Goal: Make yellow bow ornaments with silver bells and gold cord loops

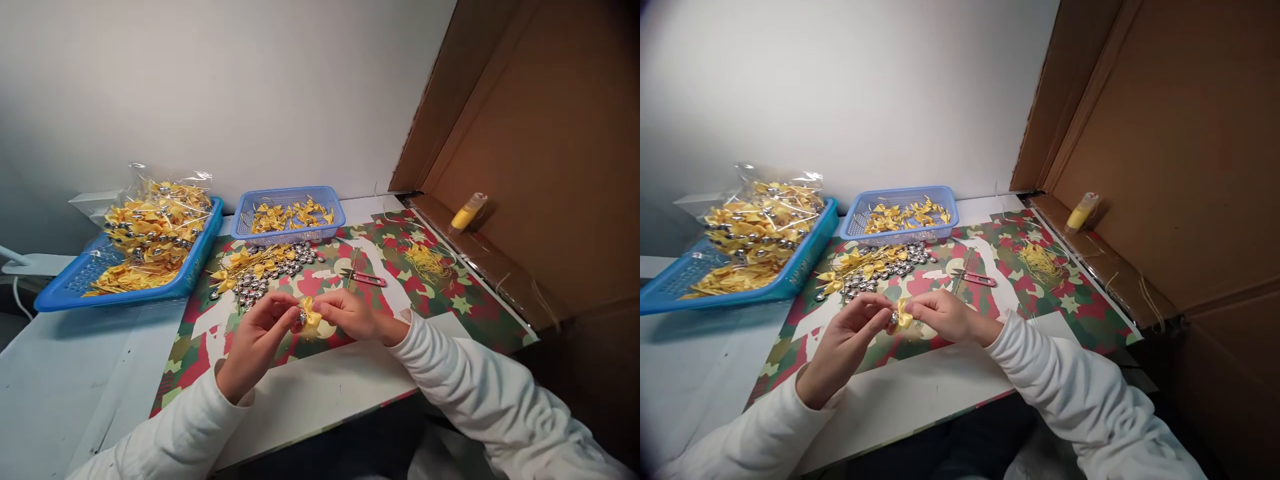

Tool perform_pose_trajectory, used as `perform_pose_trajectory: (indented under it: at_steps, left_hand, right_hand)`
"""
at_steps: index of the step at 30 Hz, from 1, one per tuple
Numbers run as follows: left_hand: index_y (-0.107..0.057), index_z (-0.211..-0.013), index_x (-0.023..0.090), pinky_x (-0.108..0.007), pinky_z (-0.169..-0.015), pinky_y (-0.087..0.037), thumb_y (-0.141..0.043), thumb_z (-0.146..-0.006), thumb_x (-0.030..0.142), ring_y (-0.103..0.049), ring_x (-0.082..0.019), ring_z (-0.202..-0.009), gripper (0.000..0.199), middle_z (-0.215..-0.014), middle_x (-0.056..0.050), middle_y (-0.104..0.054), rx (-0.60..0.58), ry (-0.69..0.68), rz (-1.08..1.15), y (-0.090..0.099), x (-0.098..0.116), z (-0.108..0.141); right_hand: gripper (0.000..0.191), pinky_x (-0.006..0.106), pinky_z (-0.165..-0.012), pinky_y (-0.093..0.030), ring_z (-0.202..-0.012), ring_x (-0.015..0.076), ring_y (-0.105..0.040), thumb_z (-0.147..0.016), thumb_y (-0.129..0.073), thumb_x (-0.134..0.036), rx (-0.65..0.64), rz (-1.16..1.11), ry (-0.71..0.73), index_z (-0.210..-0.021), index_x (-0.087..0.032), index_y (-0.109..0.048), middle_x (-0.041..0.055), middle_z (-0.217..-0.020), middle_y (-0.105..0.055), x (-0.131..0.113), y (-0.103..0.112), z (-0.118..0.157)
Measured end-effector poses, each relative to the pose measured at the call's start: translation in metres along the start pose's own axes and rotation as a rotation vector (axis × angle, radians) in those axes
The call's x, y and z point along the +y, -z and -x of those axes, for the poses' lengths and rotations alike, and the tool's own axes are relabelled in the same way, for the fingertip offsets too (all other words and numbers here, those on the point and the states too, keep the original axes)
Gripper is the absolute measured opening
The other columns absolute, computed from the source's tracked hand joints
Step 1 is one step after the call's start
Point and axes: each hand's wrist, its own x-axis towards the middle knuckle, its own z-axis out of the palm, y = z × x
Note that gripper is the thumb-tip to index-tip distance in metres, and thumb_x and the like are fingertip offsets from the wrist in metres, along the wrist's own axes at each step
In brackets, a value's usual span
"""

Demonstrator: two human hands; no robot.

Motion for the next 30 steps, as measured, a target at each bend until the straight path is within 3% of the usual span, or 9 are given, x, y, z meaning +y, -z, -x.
perform_pose_trajectory:
  at_steps: [7,10,15,18,23,26,30]
  left_hand:
    - [-0.073,-0.084,0.019,-0.02,-0.061,-0.056,-0.082,-0.069,0.026,-0.068,-0.014,-0.068,0.019,-0.075,-0.002,-0.073,-0.017,0.054,-0.004,0.001,-0.013,0.001]
    - [-0.072,-0.081,0.02,-0.021,-0.061,-0.057,-0.08,-0.069,0.02,-0.068,-0.014,-0.068,0.014,-0.073,-0.001,-0.071,0.005,-0.014,-0.047,0.002,-0.016,0.006]
    - [-0.071,-0.079,0.02,-0.018,-0.059,-0.055,-0.076,-0.072,0.014,-0.064,-0.011,-0.062,0.011,-0.07,0.001,-0.069,-0.067,-0.146,-0.134,-0.001,-0.02,0.008]
    - [-0.069,-0.076,0.019,-0.017,-0.058,-0.054,-0.076,-0.069,0.011,-0.062,-0.01,-0.06,0.012,-0.068,0.001,-0.068,-0.059,-0.195,-0.166,-0.001,-0.022,0.007]
    - [-0.068,-0.074,0.018,-0.019,-0.057,-0.054,-0.076,-0.068,0.011,-0.061,-0.01,-0.058,0.013,-0.068,0.0,-0.067,-0.053,-0.186,-0.156,0.0,-0.023,0.008]
    - [-0.068,-0.074,0.018,-0.019,-0.058,-0.054,-0.079,-0.067,0.014,-0.063,-0.012,-0.064,0.014,-0.071,-0.001,-0.068,-0.039,-0.112,-0.099,0.0,-0.023,0.009]
    - [-0.066,-0.104,0.022,-0.015,-0.043,-0.043,-0.084,-0.069,0.033,-0.063,-0.012,-0.065,0.041,-0.081,-0.002,-0.07,-0.072,0.267,0.117,-0.001,-0.023,0.006]
  right_hand:
    - [0.053,0.024,-0.05,-0.023,-0.052,0.007,-0.026,-0.09,-0.047,-0.062,0.097,-0.216,-0.067,-0.06,-0.019,-0.038,-0.0063,-0.056,-0.031,0.006,-0.01,0.002]
    - [0.054,0.024,-0.049,-0.02,-0.049,0.0063,-0.024,-0.086,-0.052,-0.06,0.153,-0.285,-0.104,-0.055,-0.02,-0.034,-0.0069,-0.052,-0.029,0.004,-0.014,0.003]
    - [0.05,0.024,-0.047,-0.016,-0.047,0.0054,-0.02,-0.078,-0.064,-0.039,0.307,-0.369,-0.133,-0.05,-0.021,-0.026,-0.0087,-0.049,-0.021,0.001,-0.023,0.005]
    - [0.049,0.025,-0.046,-0.015,-0.047,0.0053,-0.019,-0.076,-0.061,-0.033,0.37,-0.333,-0.116,-0.049,-0.022,-0.022,-0.0085,-0.048,-0.02,0.001,-0.029,0.006]
    - [0.047,0.025,-0.046,-0.015,-0.046,0.0051,-0.019,-0.078,-0.059,-0.033,0.367,-0.272,-0.107,-0.049,-0.022,-0.022,-0.0086,-0.047,-0.02,0.002,-0.029,0.006]
    - [0.048,0.025,-0.046,-0.016,-0.046,0.0051,-0.02,-0.079,-0.059,-0.033,0.335,-0.269,-0.087,-0.05,-0.022,-0.022,-0.0085,-0.048,-0.021,0.003,-0.026,0.005]
    - [0.046,0.024,-0.046,-0.016,-0.048,0.0054,-0.021,-0.083,-0.057,-0.033,0.264,-0.188,-0.035,-0.053,-0.021,-0.025,-0.0082,-0.05,-0.023,0.005,-0.024,0.006]
